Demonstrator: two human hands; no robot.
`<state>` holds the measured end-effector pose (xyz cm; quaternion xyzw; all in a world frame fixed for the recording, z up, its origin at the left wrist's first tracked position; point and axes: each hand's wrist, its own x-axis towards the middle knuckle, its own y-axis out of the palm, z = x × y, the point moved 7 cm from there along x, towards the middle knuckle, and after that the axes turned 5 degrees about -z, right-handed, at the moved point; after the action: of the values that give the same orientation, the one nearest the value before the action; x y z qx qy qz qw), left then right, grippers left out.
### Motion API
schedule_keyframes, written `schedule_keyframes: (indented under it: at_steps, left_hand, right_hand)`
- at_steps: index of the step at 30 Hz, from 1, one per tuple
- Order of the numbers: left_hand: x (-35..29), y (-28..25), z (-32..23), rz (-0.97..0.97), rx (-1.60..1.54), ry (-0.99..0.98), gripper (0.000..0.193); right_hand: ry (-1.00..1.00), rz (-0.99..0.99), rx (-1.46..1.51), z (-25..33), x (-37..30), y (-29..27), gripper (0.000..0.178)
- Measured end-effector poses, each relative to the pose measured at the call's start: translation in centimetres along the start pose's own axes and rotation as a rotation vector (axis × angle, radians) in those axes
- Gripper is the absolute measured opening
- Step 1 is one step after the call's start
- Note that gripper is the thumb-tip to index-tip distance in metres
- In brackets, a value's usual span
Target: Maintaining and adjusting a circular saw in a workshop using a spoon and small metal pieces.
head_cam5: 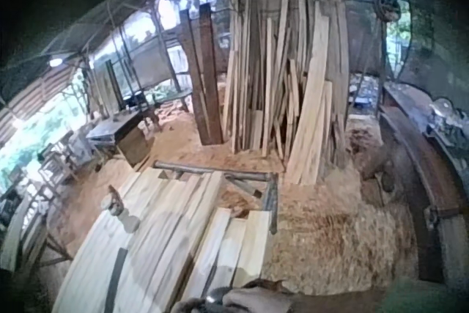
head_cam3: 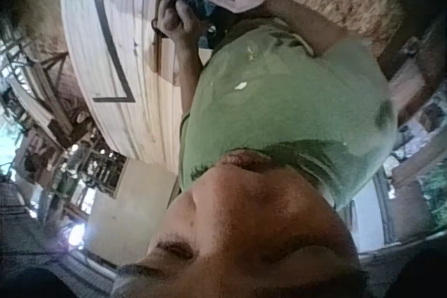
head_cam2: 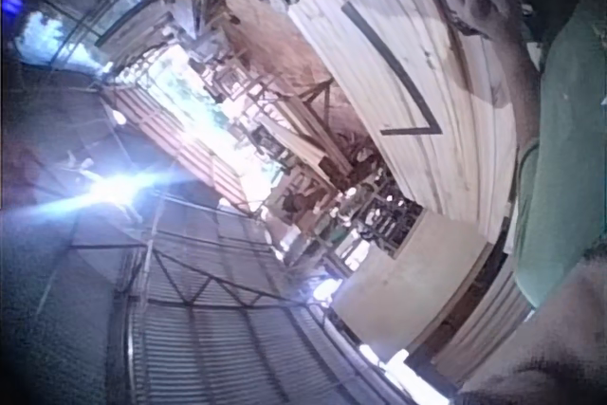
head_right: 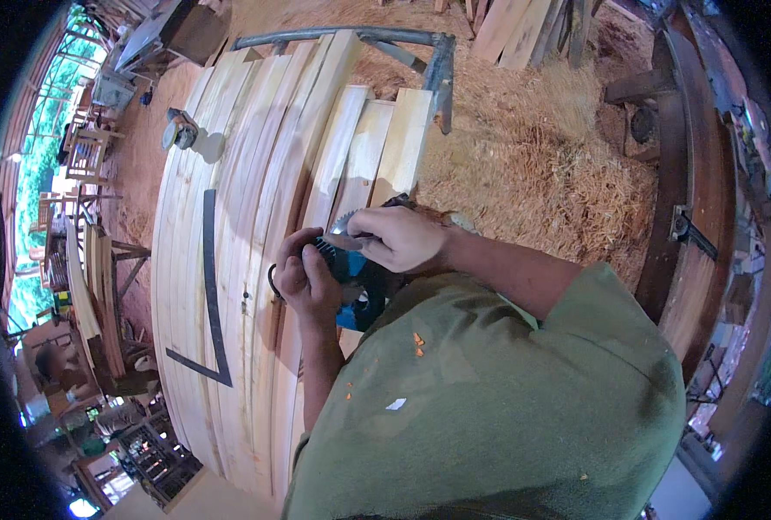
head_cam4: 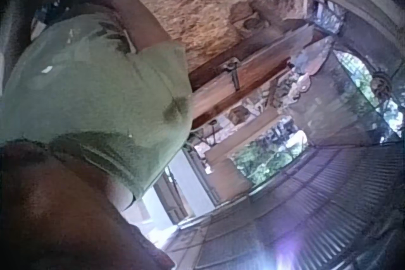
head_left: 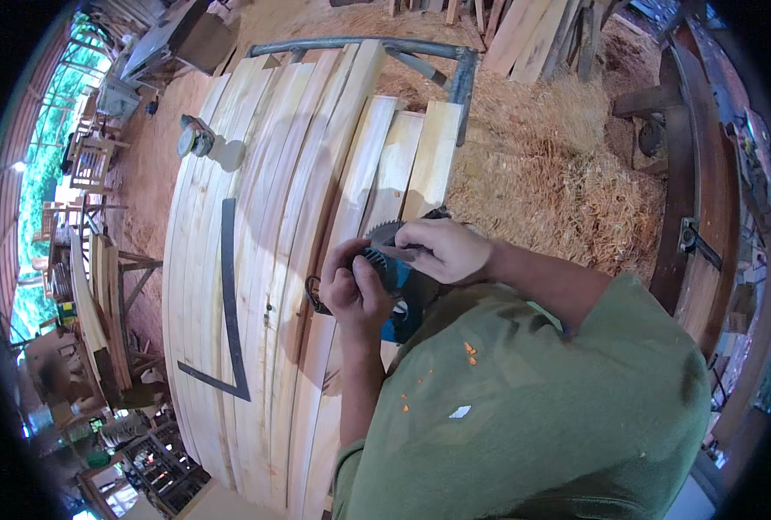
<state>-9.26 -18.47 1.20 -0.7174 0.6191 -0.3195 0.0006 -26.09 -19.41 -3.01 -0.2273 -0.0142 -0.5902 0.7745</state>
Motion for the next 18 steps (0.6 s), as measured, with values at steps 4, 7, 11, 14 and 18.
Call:
schedule_keyframes:
  at_steps: [4, 7, 11, 14, 18]
  left_hand:
    - [-0.1, 0.1, -0.1, -0.019, -0.029, -0.005, 0.024]
    - [-0.2, 0.1, 0.5, -0.012, -0.037, 0.006, 0.024]
    - [-0.3, -0.1, 0.4, -0.025, -0.064, -0.083, 0.026]
    - [-0.2, -0.2, 0.2, -0.024, -0.030, -0.071, 0.026]
    - [-0.1, -0.1, 0.3, -0.004, -0.025, -0.059, 0.026]
  right_hand:
    - [0.180, 0.055, 0.029, -0.8, -0.5, 1.4, 0.023]
    - [0.423, 0.035, 0.377, -3.4, -0.9, 2.8, 0.024]
    - [0.349, -0.076, 0.341, -2.9, -1.4, 2.0, 0.024]
    - [0.184, -0.093, 0.247, -0.8, -1.0, 1.3, 0.020]
    - [0.165, -0.098, 0.207, -0.1, -0.7, 1.3, 0.016]
